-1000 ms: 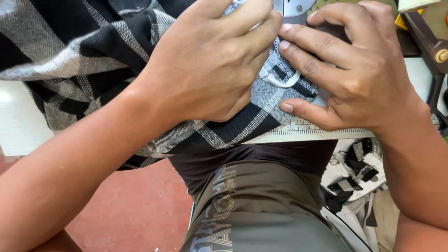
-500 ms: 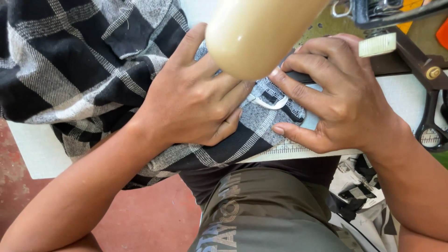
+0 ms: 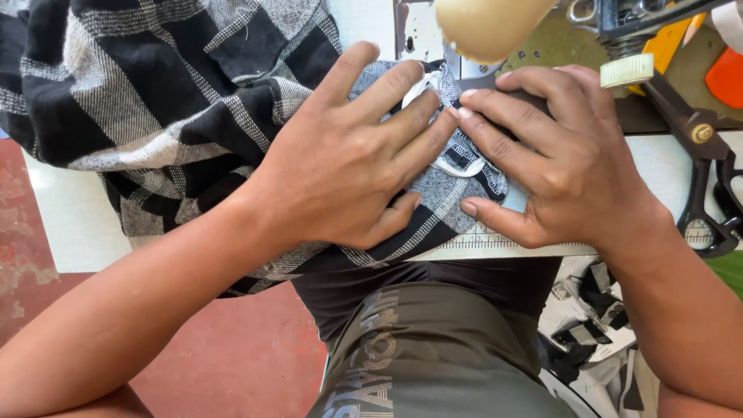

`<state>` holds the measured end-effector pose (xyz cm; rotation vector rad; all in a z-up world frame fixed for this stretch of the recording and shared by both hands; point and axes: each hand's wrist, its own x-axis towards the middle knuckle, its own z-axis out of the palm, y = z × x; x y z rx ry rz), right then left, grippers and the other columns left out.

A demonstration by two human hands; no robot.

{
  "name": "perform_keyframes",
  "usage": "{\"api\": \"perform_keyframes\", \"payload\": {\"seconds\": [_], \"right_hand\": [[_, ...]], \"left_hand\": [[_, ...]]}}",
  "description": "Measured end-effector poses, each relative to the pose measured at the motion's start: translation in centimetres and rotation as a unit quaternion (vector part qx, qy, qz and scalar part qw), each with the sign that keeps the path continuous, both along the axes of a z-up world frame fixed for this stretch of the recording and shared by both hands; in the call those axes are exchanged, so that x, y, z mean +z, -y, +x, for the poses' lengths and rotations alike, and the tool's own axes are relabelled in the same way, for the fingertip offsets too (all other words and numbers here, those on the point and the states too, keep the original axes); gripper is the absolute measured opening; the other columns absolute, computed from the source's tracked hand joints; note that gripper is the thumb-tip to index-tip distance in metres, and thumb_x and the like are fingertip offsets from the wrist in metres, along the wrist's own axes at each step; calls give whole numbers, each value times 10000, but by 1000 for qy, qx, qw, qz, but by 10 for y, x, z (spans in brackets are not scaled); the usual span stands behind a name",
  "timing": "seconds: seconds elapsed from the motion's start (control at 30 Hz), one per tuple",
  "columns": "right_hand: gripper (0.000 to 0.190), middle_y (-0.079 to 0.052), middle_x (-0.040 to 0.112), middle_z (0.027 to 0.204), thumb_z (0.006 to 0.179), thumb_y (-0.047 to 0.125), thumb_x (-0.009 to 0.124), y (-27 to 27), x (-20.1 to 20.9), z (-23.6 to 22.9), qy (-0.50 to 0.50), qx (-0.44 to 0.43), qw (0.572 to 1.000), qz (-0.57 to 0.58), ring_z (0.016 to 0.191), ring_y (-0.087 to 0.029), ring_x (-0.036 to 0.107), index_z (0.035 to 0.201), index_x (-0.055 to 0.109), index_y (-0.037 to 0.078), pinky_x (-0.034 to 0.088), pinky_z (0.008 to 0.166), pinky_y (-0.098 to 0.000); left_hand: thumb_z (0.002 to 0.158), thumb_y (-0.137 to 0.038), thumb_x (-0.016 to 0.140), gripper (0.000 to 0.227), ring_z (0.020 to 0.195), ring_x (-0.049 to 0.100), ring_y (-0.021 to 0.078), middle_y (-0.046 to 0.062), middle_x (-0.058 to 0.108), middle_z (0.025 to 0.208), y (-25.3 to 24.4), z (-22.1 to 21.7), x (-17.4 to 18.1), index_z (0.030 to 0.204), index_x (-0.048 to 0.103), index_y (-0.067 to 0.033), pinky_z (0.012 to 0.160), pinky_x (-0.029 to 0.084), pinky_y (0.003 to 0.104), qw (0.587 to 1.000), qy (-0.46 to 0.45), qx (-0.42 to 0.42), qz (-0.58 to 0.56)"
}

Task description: Trimming loose threads and inspecting the seams of a checkered garment using a sewing machine and manual manipulation.

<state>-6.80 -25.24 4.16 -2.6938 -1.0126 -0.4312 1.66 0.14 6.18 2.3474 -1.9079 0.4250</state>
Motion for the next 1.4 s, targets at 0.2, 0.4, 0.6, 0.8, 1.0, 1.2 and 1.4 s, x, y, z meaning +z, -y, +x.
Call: {"api": "perform_keyframes", "payload": {"seconds": [0.2, 0.4, 0.6, 0.8, 1.0, 1.2, 1.4], "right_hand": [[608, -100, 744, 1300, 972, 534, 620, -5, 7, 1, 46, -25, 998, -34, 1153, -385, 630, 1221, 785, 4, 420, 963, -551], [593, -43, 736, 1275, 944, 542, 639, -10, 5, -6, 70, -35, 994, -82, 1143, -331, 643, 1232, 782, 43, 414, 900, -502], [546, -60, 729, 1256, 968, 522, 607, -4, 1, -2, 69, -3, 995, -67, 1137, -367, 655, 1169, 780, 45, 464, 791, -479], [574, 5, 731, 1312, 948, 565, 603, -6, 8, -1, 75, -17, 990, -118, 1169, -333, 644, 1207, 783, 86, 489, 913, -513], [629, 55, 750, 1325, 915, 661, 608, -3, 7, -3, 110, -53, 978, -168, 1193, -258, 650, 1225, 797, 148, 378, 875, -473], [736, 69, 725, 1445, 966, 726, 600, 4, -12, -6, 175, -116, 955, -208, 1211, -29, 681, 1399, 806, 167, 401, 1030, -494], [738, 28, 718, 1330, 949, 685, 625, -8, -19, -11, 184, -148, 951, -202, 1246, -66, 653, 1419, 753, 132, 376, 1052, -470]], "left_hand": [[934, -367, 594, 486, 1198, 593, 349, 158, 659, 1266, 0, 20, -17, 1247, 708, -12, 996, 438, 563, 996, -18, -65, -50], [917, -296, 662, 298, 1107, 615, 314, 127, 669, 1302, 4, 31, -21, 1013, 736, -23, 1006, 462, 593, 984, 17, -154, -94], [868, -313, 607, 311, 1165, 622, 289, 116, 698, 1258, 1, 24, -19, 1045, 682, -68, 1040, 460, 488, 991, 24, -119, -51], [875, -504, 610, 713, 1312, 539, 370, 98, 637, 1415, -4, -8, -9, 1424, 601, -48, 1130, 352, 593, 998, -59, 16, 18], [944, -428, 653, 531, 1210, 619, 449, 140, 688, 1254, -4, 12, -33, 1284, 708, -24, 1132, 319, 673, 993, -94, -47, -59], [929, -323, 717, 328, 1208, 548, 460, 232, 635, 1134, 7, 38, -43, 1044, 672, -20, 1170, 267, 670, 982, -116, -92, -120], [997, -324, 622, 381, 1175, 592, 429, 236, 587, 1168, 7, 48, -37, 1199, 631, -1, 1185, 251, 573, 970, -161, -111, -144]]}}
